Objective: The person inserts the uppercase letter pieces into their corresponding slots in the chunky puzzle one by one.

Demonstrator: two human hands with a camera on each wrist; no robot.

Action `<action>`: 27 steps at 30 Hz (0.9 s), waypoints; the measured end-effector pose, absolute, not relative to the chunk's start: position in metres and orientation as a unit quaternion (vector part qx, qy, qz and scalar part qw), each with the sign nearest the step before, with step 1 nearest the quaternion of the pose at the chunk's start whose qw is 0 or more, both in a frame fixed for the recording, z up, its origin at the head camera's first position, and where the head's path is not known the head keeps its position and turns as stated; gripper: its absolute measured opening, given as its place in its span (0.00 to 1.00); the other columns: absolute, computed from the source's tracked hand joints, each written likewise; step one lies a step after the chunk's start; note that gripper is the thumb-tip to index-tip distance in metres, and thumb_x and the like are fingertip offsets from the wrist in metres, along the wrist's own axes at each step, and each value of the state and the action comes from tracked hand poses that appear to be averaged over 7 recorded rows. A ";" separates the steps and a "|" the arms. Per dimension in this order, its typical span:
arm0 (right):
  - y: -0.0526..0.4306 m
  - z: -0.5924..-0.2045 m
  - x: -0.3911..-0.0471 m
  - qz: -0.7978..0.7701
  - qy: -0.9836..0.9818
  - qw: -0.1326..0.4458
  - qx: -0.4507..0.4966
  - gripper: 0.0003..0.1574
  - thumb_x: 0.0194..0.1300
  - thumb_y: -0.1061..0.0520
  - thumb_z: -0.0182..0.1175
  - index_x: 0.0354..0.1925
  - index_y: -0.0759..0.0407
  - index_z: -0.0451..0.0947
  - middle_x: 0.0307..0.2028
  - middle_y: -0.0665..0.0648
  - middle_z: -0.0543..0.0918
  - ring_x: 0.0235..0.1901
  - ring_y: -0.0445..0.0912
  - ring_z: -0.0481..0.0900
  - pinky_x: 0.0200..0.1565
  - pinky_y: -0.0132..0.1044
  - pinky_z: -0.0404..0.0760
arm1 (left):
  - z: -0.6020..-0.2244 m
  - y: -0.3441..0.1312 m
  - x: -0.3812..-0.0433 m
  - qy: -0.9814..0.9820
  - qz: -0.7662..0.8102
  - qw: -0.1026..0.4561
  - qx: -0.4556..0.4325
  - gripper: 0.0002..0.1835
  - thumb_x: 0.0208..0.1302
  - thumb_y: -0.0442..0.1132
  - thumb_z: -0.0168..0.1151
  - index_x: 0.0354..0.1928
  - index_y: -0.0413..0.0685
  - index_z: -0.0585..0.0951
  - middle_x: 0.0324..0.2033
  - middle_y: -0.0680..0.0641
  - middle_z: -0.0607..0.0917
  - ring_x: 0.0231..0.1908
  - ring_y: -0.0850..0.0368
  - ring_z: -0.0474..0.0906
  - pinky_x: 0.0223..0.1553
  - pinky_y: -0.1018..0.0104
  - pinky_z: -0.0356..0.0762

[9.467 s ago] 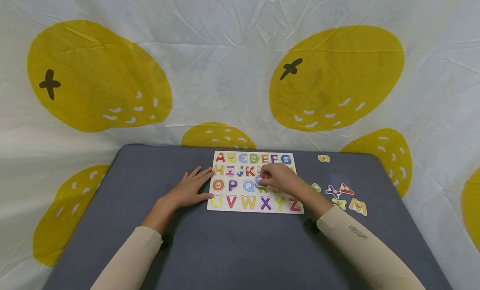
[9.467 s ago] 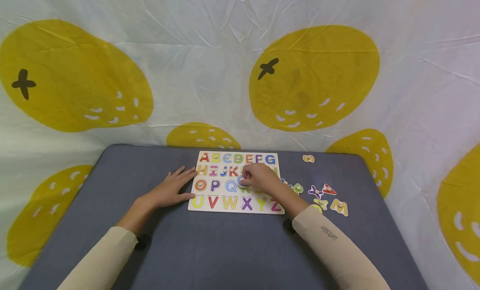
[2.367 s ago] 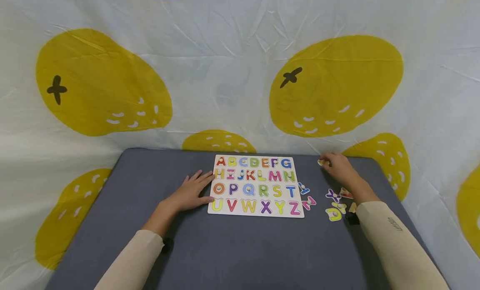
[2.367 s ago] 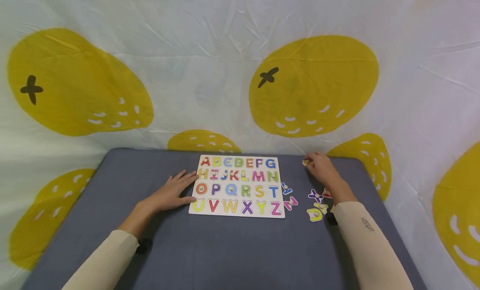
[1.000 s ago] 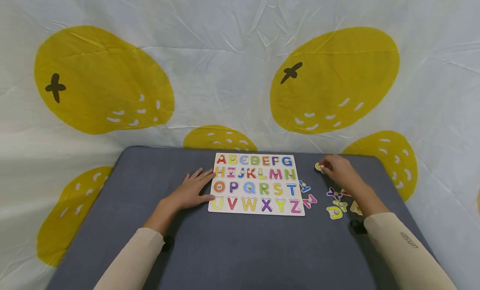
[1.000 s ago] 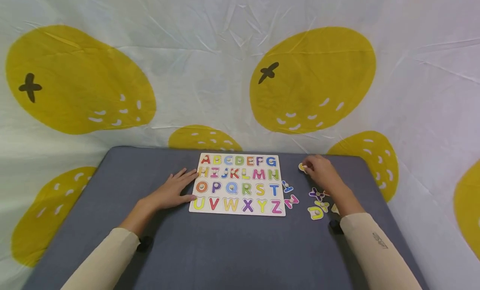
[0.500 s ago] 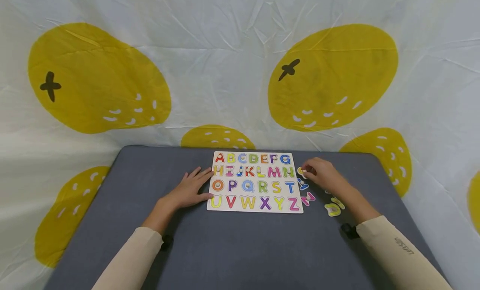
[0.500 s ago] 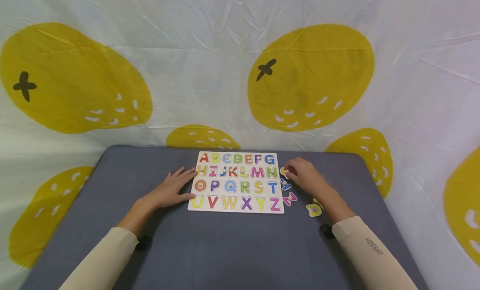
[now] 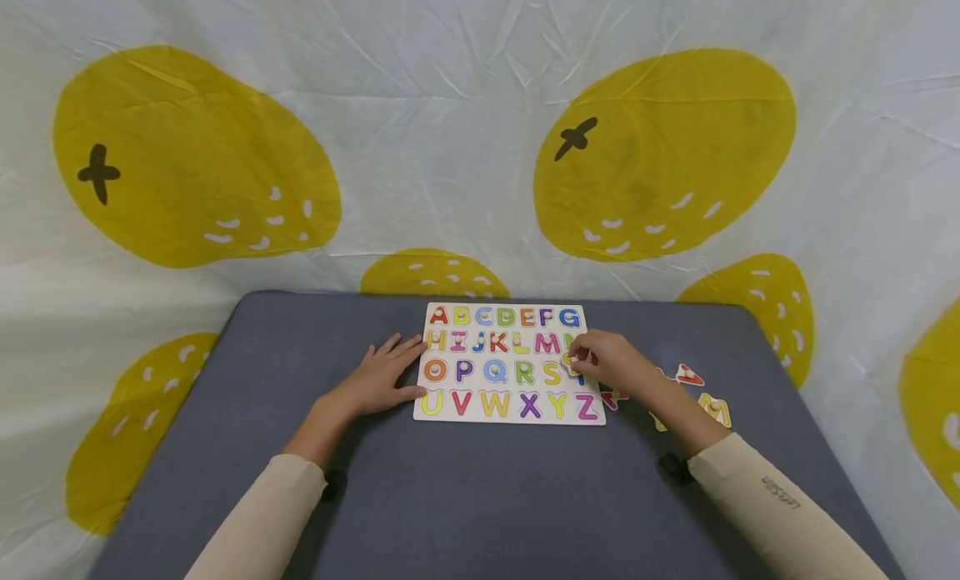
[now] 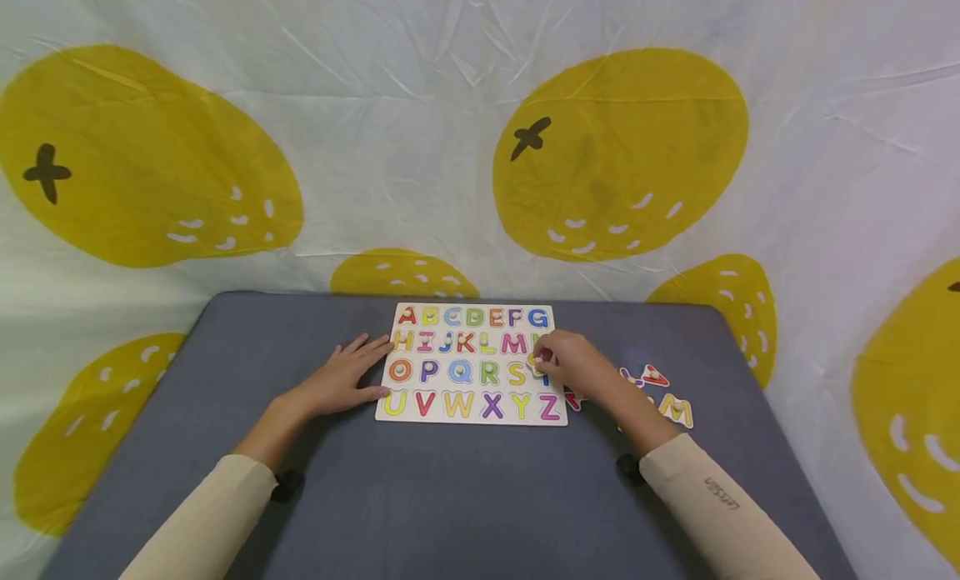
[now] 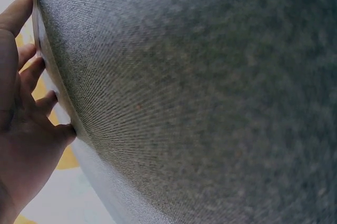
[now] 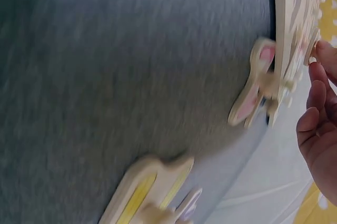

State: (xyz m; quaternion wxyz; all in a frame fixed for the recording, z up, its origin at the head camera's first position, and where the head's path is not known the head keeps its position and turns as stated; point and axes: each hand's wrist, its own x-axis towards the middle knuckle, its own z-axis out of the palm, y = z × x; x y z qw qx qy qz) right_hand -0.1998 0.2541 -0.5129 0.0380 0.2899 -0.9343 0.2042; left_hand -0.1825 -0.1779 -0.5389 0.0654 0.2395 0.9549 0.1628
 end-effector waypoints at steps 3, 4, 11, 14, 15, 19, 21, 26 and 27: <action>0.247 -0.515 -0.199 0.203 -0.934 0.029 0.291 0.07 0.65 0.59 0.72 0.41 0.57 0.85 0.31 0.48 0.82 0.31 0.39 0.75 0.35 0.35 0.77 | -0.538 -0.177 -0.183 0.955 0.164 0.063 0.241 0.46 0.69 0.61 0.64 0.82 0.54 0.58 0.81 0.47 0.58 0.81 0.35 0.45 0.73 0.24 0.43; 0.245 -0.515 -0.198 0.203 -0.935 0.026 0.290 0.07 0.64 0.59 0.73 0.40 0.57 0.85 0.31 0.47 0.81 0.31 0.39 0.74 0.35 0.35 0.76 | -0.538 -0.177 -0.183 0.955 0.163 0.063 0.241 0.46 0.69 0.61 0.64 0.82 0.54 0.58 0.81 0.47 0.58 0.81 0.35 0.45 0.73 0.24 0.43; 0.229 -0.519 -0.197 0.191 -0.938 0.009 0.288 0.08 0.62 0.56 0.75 0.36 0.54 0.84 0.29 0.46 0.79 0.29 0.39 0.73 0.35 0.34 0.75 | -0.536 -0.176 -0.182 0.955 0.164 0.061 0.241 0.46 0.69 0.61 0.65 0.82 0.53 0.58 0.81 0.46 0.58 0.81 0.35 0.45 0.73 0.24 0.44; 0.224 -0.521 -0.197 0.180 -0.940 0.007 0.290 0.08 0.63 0.55 0.75 0.36 0.53 0.84 0.28 0.46 0.79 0.29 0.39 0.72 0.34 0.33 0.74 | -0.536 -0.177 -0.182 0.955 0.164 0.062 0.240 0.46 0.69 0.61 0.65 0.82 0.53 0.58 0.81 0.46 0.58 0.81 0.35 0.45 0.73 0.24 0.44; 0.222 -0.522 -0.197 0.177 -0.941 0.008 0.290 0.08 0.63 0.55 0.74 0.35 0.53 0.83 0.28 0.46 0.78 0.28 0.39 0.72 0.34 0.33 0.73 | -0.537 -0.177 -0.182 0.955 0.165 0.062 0.240 0.46 0.69 0.61 0.65 0.82 0.53 0.58 0.81 0.46 0.58 0.81 0.35 0.45 0.73 0.24 0.44; 0.217 -0.524 -0.198 0.165 -0.942 0.014 0.292 0.09 0.63 0.55 0.74 0.32 0.53 0.82 0.26 0.47 0.77 0.27 0.39 0.71 0.32 0.33 0.72 | -0.538 -0.178 -0.182 0.955 0.165 0.063 0.241 0.46 0.69 0.61 0.65 0.82 0.54 0.58 0.81 0.46 0.58 0.81 0.35 0.45 0.73 0.24 0.44; 0.215 -0.524 -0.197 0.165 -0.943 0.014 0.289 0.09 0.62 0.55 0.74 0.32 0.54 0.82 0.25 0.47 0.77 0.26 0.39 0.70 0.32 0.33 0.71 | -0.539 -0.178 -0.182 0.954 0.165 0.063 0.241 0.46 0.69 0.61 0.65 0.82 0.54 0.58 0.81 0.47 0.58 0.81 0.35 0.45 0.73 0.24 0.43; 0.214 -0.524 -0.197 0.169 -0.944 0.012 0.284 0.09 0.62 0.56 0.74 0.32 0.54 0.82 0.25 0.47 0.76 0.26 0.39 0.70 0.32 0.33 0.70 | -0.541 -0.179 -0.182 0.955 0.166 0.063 0.239 0.46 0.69 0.62 0.64 0.82 0.55 0.58 0.81 0.47 0.58 0.81 0.35 0.45 0.73 0.24 0.43; 0.215 -0.524 -0.197 0.172 -0.944 0.012 0.283 0.09 0.62 0.56 0.74 0.33 0.55 0.82 0.26 0.48 0.77 0.26 0.39 0.70 0.32 0.33 0.70 | -0.541 -0.179 -0.182 0.955 0.167 0.062 0.239 0.46 0.69 0.62 0.64 0.82 0.55 0.58 0.81 0.47 0.58 0.81 0.35 0.45 0.73 0.24 0.43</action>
